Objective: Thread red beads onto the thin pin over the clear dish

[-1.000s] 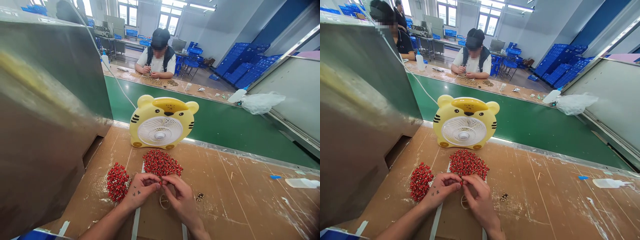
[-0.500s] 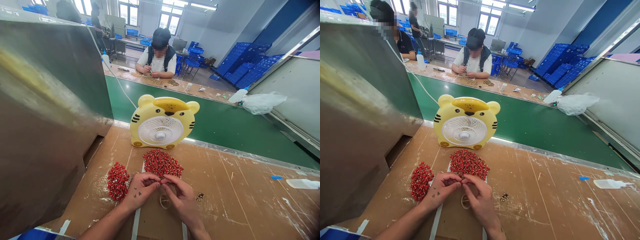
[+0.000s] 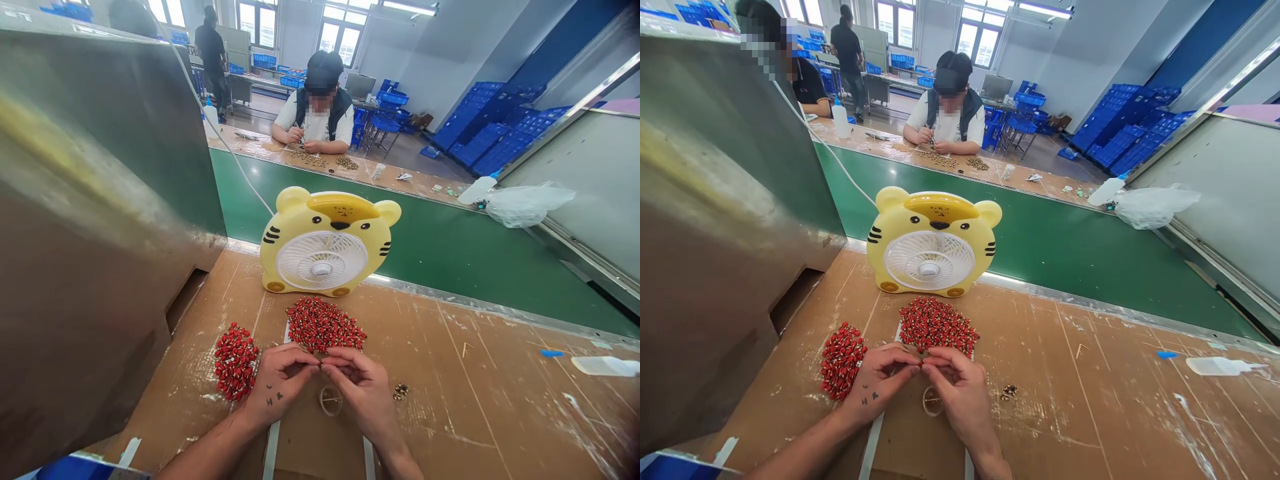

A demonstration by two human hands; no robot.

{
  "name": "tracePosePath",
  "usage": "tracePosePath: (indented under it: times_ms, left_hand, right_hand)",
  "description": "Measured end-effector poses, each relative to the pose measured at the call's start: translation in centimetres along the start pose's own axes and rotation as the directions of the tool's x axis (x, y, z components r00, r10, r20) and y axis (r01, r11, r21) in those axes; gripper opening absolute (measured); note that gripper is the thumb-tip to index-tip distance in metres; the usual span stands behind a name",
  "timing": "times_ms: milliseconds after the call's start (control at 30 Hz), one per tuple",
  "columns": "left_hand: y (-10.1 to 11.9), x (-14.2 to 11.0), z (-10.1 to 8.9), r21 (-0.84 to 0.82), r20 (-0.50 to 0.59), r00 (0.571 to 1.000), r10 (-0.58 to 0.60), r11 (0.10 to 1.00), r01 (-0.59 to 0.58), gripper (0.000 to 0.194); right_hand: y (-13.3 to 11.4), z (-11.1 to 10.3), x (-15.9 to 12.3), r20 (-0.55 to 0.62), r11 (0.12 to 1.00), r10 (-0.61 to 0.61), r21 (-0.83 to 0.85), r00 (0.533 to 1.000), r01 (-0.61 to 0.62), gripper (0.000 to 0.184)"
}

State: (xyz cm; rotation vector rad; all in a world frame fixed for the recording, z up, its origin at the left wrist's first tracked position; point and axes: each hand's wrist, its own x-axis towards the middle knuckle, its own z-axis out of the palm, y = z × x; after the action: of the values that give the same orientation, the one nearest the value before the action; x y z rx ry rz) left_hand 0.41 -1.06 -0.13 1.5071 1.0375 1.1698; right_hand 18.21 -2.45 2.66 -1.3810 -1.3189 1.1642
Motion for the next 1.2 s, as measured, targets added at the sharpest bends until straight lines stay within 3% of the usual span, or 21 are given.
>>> tracePosePath:
  times_ms: [333,500,633,733,833,933,1000,1100,1200]
  left_hand:
    - [0.1,0.6,-0.5,0.102,0.077,0.996,-0.04,0.994,0.032,0.011]
    - [0.0,2.4,-0.4,0.343,0.045,0.999,0.002,0.939,-0.018,0.016]
    - [-0.6,3.7,-0.6,0.502,0.002,0.999,0.051,0.864,-0.045,0.021]
    - [-0.5,3.8,-1.7,0.566,-0.019,0.996,0.086,0.822,-0.061,0.026]
    - [0.5,2.8,-4.3,0.641,-0.027,0.996,0.082,0.766,-0.046,0.026]
    - [2.1,1.1,-7.2,0.76,0.074,0.996,-0.047,0.65,-0.026,0.026]
    - [3.0,-0.2,-8.5,0.805,0.192,0.974,-0.121,0.588,-0.085,0.026]
    - [3.6,-2.0,-8.9,0.813,0.333,0.927,-0.17,0.549,-0.191,0.025]
    - [3.6,-2.7,-8.1,0.834,0.356,0.913,-0.202,0.509,-0.213,0.022]
  right_hand:
    - [0.8,0.3,0.7,0.074,1.0,-0.005,-0.019,0.997,0.007,0.033]
    - [2.2,-2.0,0.6,-0.004,0.972,-0.15,-0.184,0.989,0.147,0.026]
    - [3.3,-4.1,-0.4,-0.09,0.952,-0.202,-0.25,0.975,0.174,0.022]
    - [3.7,-4.9,-1.5,-0.032,0.933,-0.208,-0.307,0.978,0.188,0.021]
    - [3.9,-5.2,-2.4,0.051,0.919,-0.202,-0.336,0.978,0.207,0.019]
    - [3.7,-5.1,-2.7,0.149,0.929,-0.173,-0.302,0.974,0.212,0.018]
    - [3.6,-4.8,-2.7,0.19,0.938,-0.171,-0.27,0.967,0.219,0.017]
    - [3.5,-4.4,-2.4,0.232,0.932,-0.209,-0.246,0.95,0.265,0.014]
    - [3.5,-4.3,-2.3,0.253,0.916,-0.252,-0.249,0.934,0.314,0.017]
